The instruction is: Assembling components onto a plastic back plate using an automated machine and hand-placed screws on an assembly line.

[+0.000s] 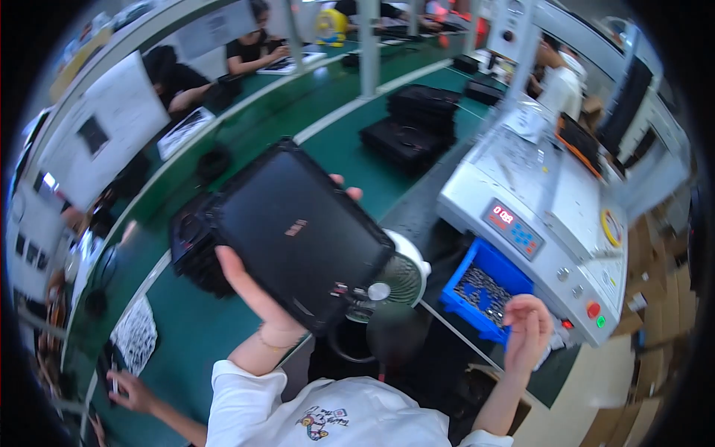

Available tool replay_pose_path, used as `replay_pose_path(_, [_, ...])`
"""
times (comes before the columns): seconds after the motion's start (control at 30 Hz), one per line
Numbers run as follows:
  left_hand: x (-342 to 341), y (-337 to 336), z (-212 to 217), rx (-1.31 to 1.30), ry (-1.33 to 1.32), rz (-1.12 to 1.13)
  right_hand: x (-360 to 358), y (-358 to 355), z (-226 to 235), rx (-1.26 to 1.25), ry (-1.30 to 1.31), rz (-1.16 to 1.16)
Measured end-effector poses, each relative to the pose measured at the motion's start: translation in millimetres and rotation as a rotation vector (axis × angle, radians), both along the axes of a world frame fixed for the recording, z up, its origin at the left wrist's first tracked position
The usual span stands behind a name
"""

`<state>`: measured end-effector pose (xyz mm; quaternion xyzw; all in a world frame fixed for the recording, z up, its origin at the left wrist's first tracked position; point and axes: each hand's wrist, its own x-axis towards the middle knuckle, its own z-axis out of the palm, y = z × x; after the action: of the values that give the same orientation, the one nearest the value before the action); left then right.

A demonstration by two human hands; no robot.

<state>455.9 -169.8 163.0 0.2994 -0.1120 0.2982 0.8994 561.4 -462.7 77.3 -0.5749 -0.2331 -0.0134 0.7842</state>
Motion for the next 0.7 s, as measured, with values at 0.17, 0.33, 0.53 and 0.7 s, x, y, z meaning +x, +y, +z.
replay_pose_path(0.17, [-113,63,-28,-0.096,0.154,0.815,20,-17,-2,-0.638,-0.243,-0.319])
replay_pose_path(0.33, [-234,81,-81,-0.169,0.441,1.232,41,-11,-13,-0.931,-0.364,-0.079])
replay_pose_path(0.53, [-332,96,-150,-0.274,0.626,0.971,44,-9,-20,-1.074,-0.353,0.053])
replay_pose_path(0.7, [-362,115,-156,-0.235,0.768,0.933,46,-12,-23,-1.032,-0.256,0.065])
